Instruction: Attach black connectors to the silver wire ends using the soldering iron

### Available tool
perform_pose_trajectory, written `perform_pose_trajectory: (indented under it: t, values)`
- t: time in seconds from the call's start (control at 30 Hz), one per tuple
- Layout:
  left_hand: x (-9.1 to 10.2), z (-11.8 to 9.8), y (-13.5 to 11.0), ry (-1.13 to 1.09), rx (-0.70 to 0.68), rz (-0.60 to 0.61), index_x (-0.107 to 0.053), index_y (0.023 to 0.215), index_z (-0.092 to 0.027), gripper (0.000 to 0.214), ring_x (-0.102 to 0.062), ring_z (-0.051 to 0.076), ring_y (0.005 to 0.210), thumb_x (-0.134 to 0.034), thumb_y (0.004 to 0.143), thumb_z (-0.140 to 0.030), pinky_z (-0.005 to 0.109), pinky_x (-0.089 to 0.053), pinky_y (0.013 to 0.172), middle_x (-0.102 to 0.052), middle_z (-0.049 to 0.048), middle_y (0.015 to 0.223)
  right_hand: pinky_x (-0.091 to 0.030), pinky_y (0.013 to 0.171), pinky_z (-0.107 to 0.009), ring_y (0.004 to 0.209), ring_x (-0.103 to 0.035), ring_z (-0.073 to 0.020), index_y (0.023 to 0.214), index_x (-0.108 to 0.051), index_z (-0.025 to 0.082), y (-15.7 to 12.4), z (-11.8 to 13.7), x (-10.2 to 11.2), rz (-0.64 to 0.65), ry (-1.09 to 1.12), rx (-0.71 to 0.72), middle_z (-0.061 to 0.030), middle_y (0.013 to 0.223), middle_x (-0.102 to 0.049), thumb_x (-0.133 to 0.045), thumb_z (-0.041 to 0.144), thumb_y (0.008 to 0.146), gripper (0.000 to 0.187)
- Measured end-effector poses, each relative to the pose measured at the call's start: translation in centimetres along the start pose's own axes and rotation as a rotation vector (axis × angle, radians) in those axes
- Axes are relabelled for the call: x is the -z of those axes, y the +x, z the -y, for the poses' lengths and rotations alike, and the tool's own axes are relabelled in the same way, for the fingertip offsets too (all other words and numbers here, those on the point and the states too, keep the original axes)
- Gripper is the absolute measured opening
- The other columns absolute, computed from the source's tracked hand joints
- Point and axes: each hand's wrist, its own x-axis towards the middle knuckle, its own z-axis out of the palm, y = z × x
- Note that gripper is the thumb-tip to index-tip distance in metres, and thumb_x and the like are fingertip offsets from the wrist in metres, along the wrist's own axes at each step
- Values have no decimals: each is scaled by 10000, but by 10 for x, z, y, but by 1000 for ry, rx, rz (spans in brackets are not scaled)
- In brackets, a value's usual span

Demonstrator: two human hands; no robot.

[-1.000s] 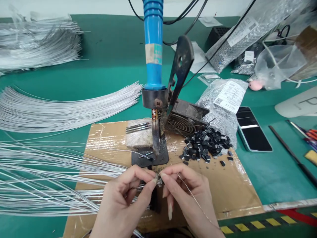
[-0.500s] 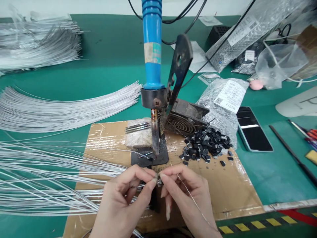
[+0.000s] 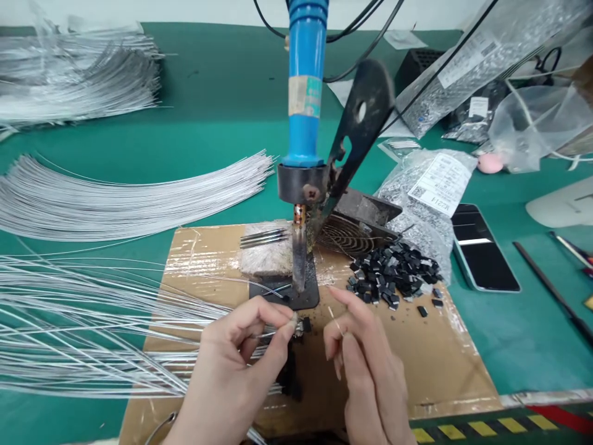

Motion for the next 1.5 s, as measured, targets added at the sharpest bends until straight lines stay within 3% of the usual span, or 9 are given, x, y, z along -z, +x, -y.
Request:
perform_pose_trajectory:
  t: [0.07,0.13,0.27,0.4,0.57,0.7,1.0,1.3,1.5]
  values:
    - [-1,-2,1,12,0,-23,-741,702,-220,99,-737,114,761,-802,775,-193,128,-538,712,-834,-2,849,-402,614,-324,549,-480,-174,1374,-531,259,0,7,-2,-32,-25,-35,61,658,-554,-367,338,1118,314]
    - [-1,-3,3,26,-17,-20,-740,705,-214,103,-735,126,754,-800,786,-195,149,-545,702,-828,8,839,-386,652,-330,591,-476,-172,1140,-543,263,1,10,-2,-63,-64,-47,59,690,-539,-395,345,1105,173]
    - [6,-1,9,89,-90,47,-743,741,-206,94,-750,146,763,-786,818,-173,166,-559,680,-827,24,864,-367,651,-327,647,-439,-169,793,-393,253,8,6,2,-23,-49,34,24,772,-445,-389,319,1094,308]
    - [11,1,15,142,-133,100,-733,763,-208,117,-727,135,724,-737,875,-175,163,-536,631,-824,21,860,-466,803,-319,847,-601,-177,774,-467,241,15,1,3,11,141,117,-15,940,-604,-508,250,1051,280]
    - [7,-5,19,133,-153,78,-733,746,-197,101,-702,115,673,-742,840,-158,142,-515,600,-801,4,793,-518,972,-317,1133,-722,-205,770,-570,242,18,9,0,34,306,21,-36,1234,-728,-627,197,997,238]
    - [4,-13,20,96,-167,54,-734,716,-185,100,-695,115,681,-752,810,-153,137,-523,618,-784,9,749,-553,858,-243,1127,-745,-181,756,-556,249,18,17,0,59,332,-85,-31,1185,-790,-655,204,983,252]
    - [1,-21,24,87,-175,39,-718,707,-177,93,-659,106,602,-746,795,-167,141,-486,545,-757,8,688,-537,574,-260,1008,-790,-246,742,-543,249,21,16,-2,52,364,-120,-98,1194,-804,-669,222,950,245]
    - [1,-22,24,95,-190,39,-727,722,-193,100,-669,112,631,-748,813,-159,140,-492,563,-766,1,690,-599,737,-284,1116,-764,-253,740,-549,258,21,17,-2,30,355,-105,-77,1186,-805,-659,191,940,238]
    - [2,-21,24,91,-191,23,-730,721,-196,95,-672,100,626,-757,807,-167,124,-496,565,-778,1,716,-580,714,-261,1110,-767,-229,743,-558,263,22,18,-3,18,390,-116,-58,1171,-809,-669,203,943,237]
